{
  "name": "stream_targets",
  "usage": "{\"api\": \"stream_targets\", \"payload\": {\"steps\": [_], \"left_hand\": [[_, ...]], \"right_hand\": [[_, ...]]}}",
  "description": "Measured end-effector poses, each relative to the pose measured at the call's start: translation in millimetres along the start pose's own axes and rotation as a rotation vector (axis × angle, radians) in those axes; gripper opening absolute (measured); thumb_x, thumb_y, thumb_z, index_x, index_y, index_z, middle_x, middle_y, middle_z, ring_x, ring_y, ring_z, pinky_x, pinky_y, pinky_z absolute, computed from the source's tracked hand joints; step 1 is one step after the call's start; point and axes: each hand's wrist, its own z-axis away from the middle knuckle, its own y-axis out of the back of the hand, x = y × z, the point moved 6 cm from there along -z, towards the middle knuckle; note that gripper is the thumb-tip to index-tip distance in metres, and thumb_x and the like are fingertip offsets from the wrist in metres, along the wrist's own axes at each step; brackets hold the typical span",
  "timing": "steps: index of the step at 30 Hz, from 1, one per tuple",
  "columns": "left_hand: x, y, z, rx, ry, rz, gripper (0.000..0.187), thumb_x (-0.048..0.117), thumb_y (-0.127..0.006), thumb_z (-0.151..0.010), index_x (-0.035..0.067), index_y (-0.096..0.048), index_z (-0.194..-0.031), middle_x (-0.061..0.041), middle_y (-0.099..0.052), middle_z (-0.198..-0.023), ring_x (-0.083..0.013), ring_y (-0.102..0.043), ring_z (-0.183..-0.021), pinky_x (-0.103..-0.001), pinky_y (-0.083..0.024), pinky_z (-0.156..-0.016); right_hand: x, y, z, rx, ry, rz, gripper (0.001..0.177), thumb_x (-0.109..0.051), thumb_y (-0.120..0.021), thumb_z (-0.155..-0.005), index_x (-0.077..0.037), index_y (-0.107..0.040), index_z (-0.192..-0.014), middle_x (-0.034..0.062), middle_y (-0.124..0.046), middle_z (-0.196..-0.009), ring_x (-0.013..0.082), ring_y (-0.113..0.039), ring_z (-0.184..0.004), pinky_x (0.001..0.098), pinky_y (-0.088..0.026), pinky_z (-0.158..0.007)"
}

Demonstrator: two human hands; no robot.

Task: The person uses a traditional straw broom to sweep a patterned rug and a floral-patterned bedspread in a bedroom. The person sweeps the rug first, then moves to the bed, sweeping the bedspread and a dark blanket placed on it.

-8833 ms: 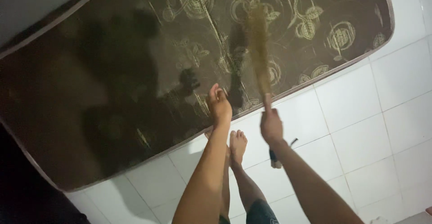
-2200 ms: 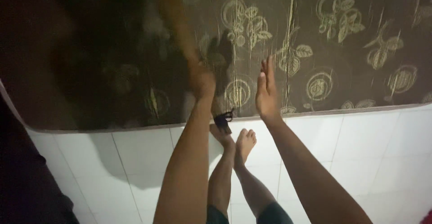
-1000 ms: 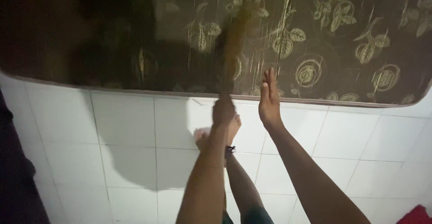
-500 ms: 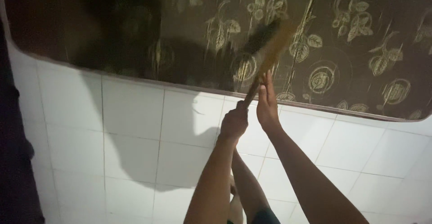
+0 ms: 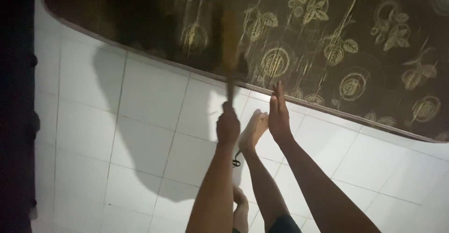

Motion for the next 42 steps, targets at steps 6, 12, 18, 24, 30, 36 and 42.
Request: {"api": "stream_targets", "payload": {"steps": [6, 12, 18, 24, 30, 36, 42], "left_hand": [[-22, -64, 12, -0.348, -0.259, -0.068, 0.027, 0.030, -0.033, -0.106, 0.010, -0.045, -0.120, -0.025, -0.073, -0.090, -0.0455, -0.075, -0.089, -0.059, -0.061, -0.074], [-103, -40, -1, -0.027, -0.053, -0.265, 0.045, 0.035, -0.033, -0.107, 0.001, -0.062, -0.098, -0.019, -0.069, -0.071, -0.0375, -0.077, -0.074, -0.048, -0.062, -0.059], [-92, -3, 42, 0.244, -0.208, -0.205, 0.039, 0.019, -0.042, -0.107, -0.007, -0.043, -0.136, -0.025, -0.072, -0.082, -0.0387, -0.076, -0.074, -0.052, -0.064, -0.056], [-71, -57, 64, -0.224, -0.393, -0.115, 0.025, 0.026, -0.038, -0.106, 0.012, -0.045, -0.125, -0.022, -0.073, -0.093, -0.0445, -0.075, -0.089, -0.059, -0.061, -0.075], [-158, -93, 33, -0.210, -0.220, -0.085, 0.025, 0.026, -0.034, -0.104, 0.008, -0.046, -0.116, -0.026, -0.073, -0.085, -0.0481, -0.074, -0.086, -0.060, -0.060, -0.071], [-170, 12, 69, 0.156, 0.053, 0.012, 0.035, 0.029, -0.031, -0.109, 0.008, -0.041, -0.134, -0.027, -0.071, -0.094, -0.0480, -0.074, -0.090, -0.058, -0.062, -0.075], [-126, -11, 71, 0.046, -0.334, -0.205, 0.028, 0.018, -0.040, -0.109, 0.009, -0.036, -0.134, -0.017, -0.074, -0.082, -0.0321, -0.078, -0.078, -0.046, -0.064, -0.063]], "right_hand": [[-25, -24, 36, -0.220, 0.037, -0.071, 0.057, -0.031, -0.027, -0.114, -0.020, -0.004, -0.165, 0.0235, -0.009, -0.168, 0.0514, -0.004, -0.152, 0.0618, -0.004, -0.123], [-23, -22, 83, -0.154, -0.010, 0.171, 0.056, -0.037, -0.028, -0.112, -0.029, -0.009, -0.165, 0.0158, -0.024, -0.167, 0.0421, -0.023, -0.152, 0.0559, -0.019, -0.124], [-18, -24, 109, -0.061, -0.125, 0.209, 0.053, -0.035, -0.025, -0.111, -0.028, -0.015, -0.163, 0.0131, -0.030, -0.165, 0.0372, -0.031, -0.150, 0.0540, -0.025, -0.125], [-14, -21, 132, -0.024, -0.072, 0.155, 0.052, -0.032, -0.027, -0.112, -0.025, -0.017, -0.163, 0.0136, -0.032, -0.165, 0.0399, -0.031, -0.149, 0.0509, -0.030, -0.124], [2, -21, 157, -0.049, -0.131, 0.251, 0.055, -0.035, -0.024, -0.111, -0.024, -0.012, -0.164, 0.0134, -0.029, -0.166, 0.0370, -0.030, -0.150, 0.0511, -0.027, -0.125], [-17, -51, 172, -0.072, -0.066, 0.201, 0.054, -0.034, -0.025, -0.112, -0.023, -0.016, -0.164, 0.0189, -0.029, -0.165, 0.0428, -0.030, -0.149, 0.0570, -0.027, -0.123], [-9, -74, 152, -0.145, -0.022, 0.247, 0.054, -0.032, -0.022, -0.111, -0.018, -0.014, -0.163, 0.0228, -0.028, -0.164, 0.0467, -0.029, -0.148, 0.0607, -0.025, -0.122]]}}
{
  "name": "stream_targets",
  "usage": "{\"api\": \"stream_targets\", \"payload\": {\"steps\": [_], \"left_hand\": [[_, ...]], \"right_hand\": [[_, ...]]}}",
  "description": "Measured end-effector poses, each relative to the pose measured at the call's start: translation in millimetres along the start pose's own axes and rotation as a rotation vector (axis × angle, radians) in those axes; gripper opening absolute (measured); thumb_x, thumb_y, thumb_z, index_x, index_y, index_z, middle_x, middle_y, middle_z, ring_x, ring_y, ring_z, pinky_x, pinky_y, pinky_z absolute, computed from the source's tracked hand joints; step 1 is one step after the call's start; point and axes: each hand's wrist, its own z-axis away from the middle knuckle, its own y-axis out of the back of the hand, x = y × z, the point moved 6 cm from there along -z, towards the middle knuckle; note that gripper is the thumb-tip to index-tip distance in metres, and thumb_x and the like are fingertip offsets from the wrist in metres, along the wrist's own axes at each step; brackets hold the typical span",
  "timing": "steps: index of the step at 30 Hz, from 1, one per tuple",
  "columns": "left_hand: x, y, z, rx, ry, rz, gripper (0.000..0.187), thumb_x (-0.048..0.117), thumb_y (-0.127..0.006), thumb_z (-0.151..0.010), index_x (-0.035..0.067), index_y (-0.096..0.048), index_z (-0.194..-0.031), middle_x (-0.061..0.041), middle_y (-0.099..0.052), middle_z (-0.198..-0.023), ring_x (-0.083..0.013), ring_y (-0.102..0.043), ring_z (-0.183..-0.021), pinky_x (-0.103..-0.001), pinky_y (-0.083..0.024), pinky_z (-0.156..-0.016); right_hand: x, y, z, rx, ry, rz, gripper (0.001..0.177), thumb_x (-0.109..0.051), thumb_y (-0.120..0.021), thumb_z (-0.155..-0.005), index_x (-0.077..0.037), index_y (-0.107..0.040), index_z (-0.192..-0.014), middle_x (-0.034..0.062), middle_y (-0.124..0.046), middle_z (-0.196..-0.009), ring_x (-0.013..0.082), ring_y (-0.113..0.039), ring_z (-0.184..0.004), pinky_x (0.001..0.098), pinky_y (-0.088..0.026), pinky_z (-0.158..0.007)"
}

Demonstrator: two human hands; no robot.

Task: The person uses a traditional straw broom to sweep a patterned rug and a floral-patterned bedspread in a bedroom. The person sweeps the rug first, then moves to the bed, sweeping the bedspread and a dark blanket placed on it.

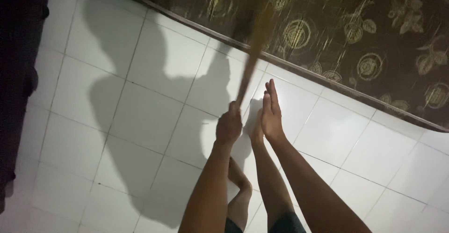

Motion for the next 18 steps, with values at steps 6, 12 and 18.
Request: {"api": "stream_targets", "payload": {"steps": [6, 12, 18], "left_hand": [[-31, -42, -16, -0.284, 0.090, 0.225, 0.040, 0.035, -0.035, -0.108, 0.015, -0.047, -0.139, -0.017, -0.074, -0.084, -0.0350, -0.077, -0.076, -0.049, -0.060, -0.064], [-77, -4, -7, 0.030, 0.405, 0.146, 0.029, 0.026, -0.033, -0.109, 0.008, -0.046, -0.127, -0.025, -0.072, -0.082, -0.0421, -0.076, -0.079, -0.056, -0.062, -0.062], [-5, 34, -32, 0.139, 0.498, 0.423, 0.042, 0.026, -0.030, -0.111, -0.003, -0.039, -0.140, -0.031, -0.072, -0.093, -0.0471, -0.074, -0.087, -0.061, -0.060, -0.071]], "right_hand": [[-3, 1, -17, 0.002, 0.108, 0.060, 0.054, -0.038, -0.022, -0.113, -0.019, -0.016, -0.163, 0.0211, -0.031, -0.163, 0.0440, -0.032, -0.147, 0.0579, -0.027, -0.122], [4, 1, -37, -0.022, 0.021, -0.065, 0.053, -0.032, -0.024, -0.113, -0.019, -0.015, -0.163, 0.0231, -0.026, -0.164, 0.0492, -0.024, -0.148, 0.0606, -0.019, -0.124], [-34, 12, -50, 0.014, -0.007, -0.156, 0.052, -0.028, -0.023, -0.112, -0.022, -0.016, -0.164, 0.0214, -0.024, -0.166, 0.0484, -0.020, -0.150, 0.0598, -0.016, -0.124]]}}
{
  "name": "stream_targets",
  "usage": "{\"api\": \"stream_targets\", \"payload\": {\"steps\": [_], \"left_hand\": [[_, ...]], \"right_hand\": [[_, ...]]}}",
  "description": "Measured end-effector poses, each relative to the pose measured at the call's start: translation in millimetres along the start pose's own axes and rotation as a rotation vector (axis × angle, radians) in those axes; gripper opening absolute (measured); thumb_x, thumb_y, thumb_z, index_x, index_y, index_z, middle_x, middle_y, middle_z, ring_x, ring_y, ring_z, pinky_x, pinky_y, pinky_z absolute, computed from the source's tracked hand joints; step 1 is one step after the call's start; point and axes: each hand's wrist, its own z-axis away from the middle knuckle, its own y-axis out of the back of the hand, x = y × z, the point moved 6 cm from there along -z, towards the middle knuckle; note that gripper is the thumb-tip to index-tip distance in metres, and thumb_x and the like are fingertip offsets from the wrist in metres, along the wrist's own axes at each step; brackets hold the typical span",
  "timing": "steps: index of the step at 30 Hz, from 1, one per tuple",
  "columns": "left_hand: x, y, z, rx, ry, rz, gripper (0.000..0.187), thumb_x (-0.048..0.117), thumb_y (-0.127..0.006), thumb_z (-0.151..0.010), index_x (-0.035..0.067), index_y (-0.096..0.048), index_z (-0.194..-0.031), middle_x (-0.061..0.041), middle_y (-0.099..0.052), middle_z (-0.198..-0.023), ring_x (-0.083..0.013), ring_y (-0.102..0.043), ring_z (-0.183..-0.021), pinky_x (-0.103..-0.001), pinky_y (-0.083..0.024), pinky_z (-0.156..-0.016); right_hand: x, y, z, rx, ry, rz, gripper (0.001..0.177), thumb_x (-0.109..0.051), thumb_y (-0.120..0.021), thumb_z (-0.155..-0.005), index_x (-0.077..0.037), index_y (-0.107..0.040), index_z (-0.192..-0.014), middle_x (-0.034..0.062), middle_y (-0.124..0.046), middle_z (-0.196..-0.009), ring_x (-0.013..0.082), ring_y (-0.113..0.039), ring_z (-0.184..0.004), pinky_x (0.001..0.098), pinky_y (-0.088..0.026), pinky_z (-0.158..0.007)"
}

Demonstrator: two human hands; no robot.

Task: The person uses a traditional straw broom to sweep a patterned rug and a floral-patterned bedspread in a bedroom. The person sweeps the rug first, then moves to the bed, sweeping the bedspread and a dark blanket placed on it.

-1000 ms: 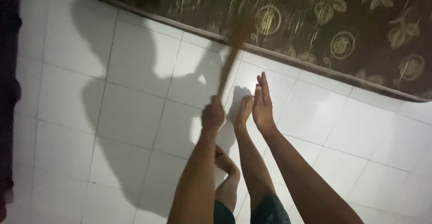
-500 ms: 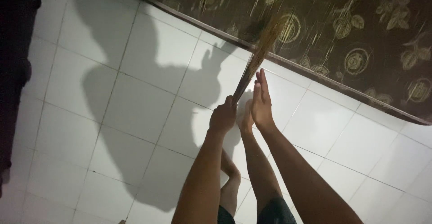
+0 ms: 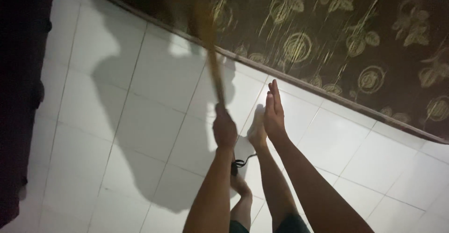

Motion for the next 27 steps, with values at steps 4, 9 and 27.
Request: {"api": "stream_targets", "payload": {"steps": [4, 9, 27], "left_hand": [[113, -24, 15, -0.302, -0.363, -0.076, 0.033, 0.017, -0.044, -0.106, -0.002, -0.049, -0.132, -0.034, -0.072, -0.096, -0.0515, -0.072, -0.092, -0.065, -0.060, -0.077], [101, -108, -31, -0.491, -0.351, -0.225, 0.033, 0.032, -0.043, -0.106, 0.013, -0.047, -0.131, -0.025, -0.074, -0.098, -0.0447, -0.074, -0.096, -0.059, -0.059, -0.077], [113, -132, -87, -0.336, -0.662, -0.376, 0.029, 0.022, -0.034, -0.109, 0.016, -0.043, -0.135, -0.018, -0.066, -0.117, -0.0451, -0.075, -0.084, -0.060, -0.064, -0.074]], "right_hand": [[14, 22, -44, -0.014, 0.022, 0.031, 0.052, -0.029, -0.023, -0.113, -0.021, -0.012, -0.164, 0.0204, -0.022, -0.166, 0.0461, -0.021, -0.151, 0.0575, -0.017, -0.125], [-19, 47, -67, 0.003, 0.110, 0.074, 0.051, -0.023, -0.023, -0.114, -0.017, -0.013, -0.163, 0.0265, -0.025, -0.164, 0.0502, -0.020, -0.149, 0.0610, -0.017, -0.123], [5, 54, -123, -0.039, 0.168, -0.044, 0.050, -0.016, -0.026, -0.115, -0.014, -0.017, -0.164, 0.0259, -0.024, -0.164, 0.0506, -0.019, -0.149, 0.0613, -0.015, -0.122]]}}
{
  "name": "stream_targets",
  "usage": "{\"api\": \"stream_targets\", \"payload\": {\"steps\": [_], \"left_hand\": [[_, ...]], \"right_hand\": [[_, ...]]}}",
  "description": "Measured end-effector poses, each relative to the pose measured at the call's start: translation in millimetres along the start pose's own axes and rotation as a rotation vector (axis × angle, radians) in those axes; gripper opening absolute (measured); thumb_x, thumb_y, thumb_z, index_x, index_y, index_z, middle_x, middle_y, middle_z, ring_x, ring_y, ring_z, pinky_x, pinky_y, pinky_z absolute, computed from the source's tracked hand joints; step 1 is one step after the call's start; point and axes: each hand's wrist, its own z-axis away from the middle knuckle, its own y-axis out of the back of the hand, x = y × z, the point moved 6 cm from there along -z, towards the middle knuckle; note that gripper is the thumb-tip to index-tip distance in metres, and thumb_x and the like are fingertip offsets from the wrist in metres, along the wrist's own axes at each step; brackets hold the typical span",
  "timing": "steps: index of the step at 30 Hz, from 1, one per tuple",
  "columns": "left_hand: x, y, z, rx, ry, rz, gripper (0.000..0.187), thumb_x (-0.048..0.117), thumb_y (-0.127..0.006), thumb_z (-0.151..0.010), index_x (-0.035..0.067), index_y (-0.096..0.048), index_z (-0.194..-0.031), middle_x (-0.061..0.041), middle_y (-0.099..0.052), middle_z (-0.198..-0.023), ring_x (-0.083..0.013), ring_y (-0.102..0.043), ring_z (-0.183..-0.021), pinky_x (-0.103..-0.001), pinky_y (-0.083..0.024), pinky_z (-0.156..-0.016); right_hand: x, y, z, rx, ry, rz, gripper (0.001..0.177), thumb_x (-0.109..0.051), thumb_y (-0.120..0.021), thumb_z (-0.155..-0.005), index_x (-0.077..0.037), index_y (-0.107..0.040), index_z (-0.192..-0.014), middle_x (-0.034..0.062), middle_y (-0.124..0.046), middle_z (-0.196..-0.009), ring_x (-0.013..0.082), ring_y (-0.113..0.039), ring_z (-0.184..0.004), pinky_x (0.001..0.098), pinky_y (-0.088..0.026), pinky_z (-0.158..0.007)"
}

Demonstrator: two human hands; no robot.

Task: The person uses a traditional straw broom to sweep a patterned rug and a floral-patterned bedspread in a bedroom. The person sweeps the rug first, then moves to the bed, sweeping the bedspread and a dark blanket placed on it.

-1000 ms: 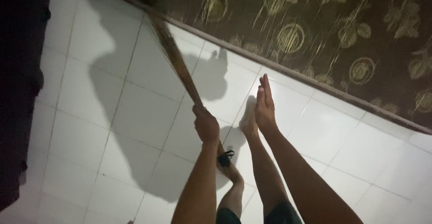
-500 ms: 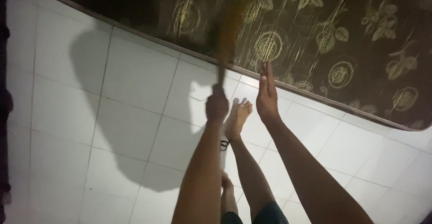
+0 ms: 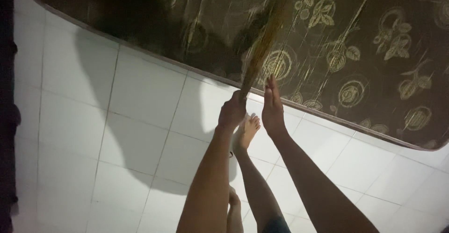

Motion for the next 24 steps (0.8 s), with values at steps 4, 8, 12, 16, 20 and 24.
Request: {"api": "stream_targets", "payload": {"steps": [4, 8, 12, 16, 20, 24], "left_hand": [[-14, 46, 10, 0.051, 0.351, 0.082, 0.027, 0.022, -0.032, -0.107, 0.011, -0.043, -0.129, -0.016, -0.066, -0.098, -0.0479, -0.074, -0.085, -0.064, -0.061, -0.073], [-41, 97, 23, 0.269, 0.700, 0.324, 0.032, 0.033, -0.028, -0.109, 0.011, -0.040, -0.128, -0.019, -0.071, -0.083, -0.0429, -0.075, -0.084, -0.060, -0.061, -0.074], [-33, 101, 7, 0.400, 0.574, 0.341, 0.036, 0.030, -0.031, -0.109, 0.008, -0.040, -0.135, -0.030, -0.071, -0.089, -0.0532, -0.071, -0.087, -0.068, -0.057, -0.075], [31, 118, -7, 0.048, 0.336, 0.118, 0.024, 0.022, -0.038, -0.106, 0.010, -0.044, -0.126, -0.029, -0.072, -0.086, -0.0495, -0.074, -0.088, -0.064, -0.061, -0.075], [1, 65, -30, -0.060, 0.388, 0.223, 0.037, 0.033, -0.034, -0.106, 0.009, -0.047, -0.132, -0.029, -0.072, -0.090, -0.0475, -0.074, -0.091, -0.062, -0.061, -0.073], [-11, 101, -20, 0.139, 0.407, 0.063, 0.031, 0.019, -0.037, -0.103, 0.003, -0.049, -0.125, -0.026, -0.073, -0.084, -0.0423, -0.076, -0.084, -0.056, -0.061, -0.075]], "right_hand": [[-19, -4, -7, -0.016, -0.089, 0.043, 0.051, -0.018, -0.027, -0.114, -0.016, -0.015, -0.164, 0.0215, -0.022, -0.166, 0.0449, -0.020, -0.151, 0.0601, -0.016, -0.123], [-12, -11, -28, -0.024, -0.099, 0.019, 0.052, -0.016, -0.026, -0.114, -0.021, -0.013, -0.165, 0.0174, -0.022, -0.168, 0.0408, -0.017, -0.154, 0.0586, -0.016, -0.123], [-45, -22, -41, -0.067, -0.139, 0.114, 0.055, -0.031, -0.025, -0.114, -0.015, -0.010, -0.164, 0.0212, -0.023, -0.166, 0.0456, -0.022, -0.151, 0.0596, -0.020, -0.123], [-55, -25, -52, -0.092, -0.124, 0.125, 0.053, -0.025, -0.022, -0.114, -0.013, -0.006, -0.164, 0.0266, -0.018, -0.166, 0.0532, -0.017, -0.149, 0.0643, -0.015, -0.123], [-60, -21, -63, -0.112, -0.084, 0.094, 0.053, -0.026, -0.023, -0.115, -0.020, -0.007, -0.165, 0.0232, -0.016, -0.167, 0.0520, -0.015, -0.149, 0.0644, -0.015, -0.122], [-88, -26, -67, -0.129, -0.127, 0.109, 0.057, -0.033, -0.021, -0.113, -0.013, -0.005, -0.163, 0.0281, -0.015, -0.166, 0.0529, -0.013, -0.150, 0.0633, -0.013, -0.123]]}}
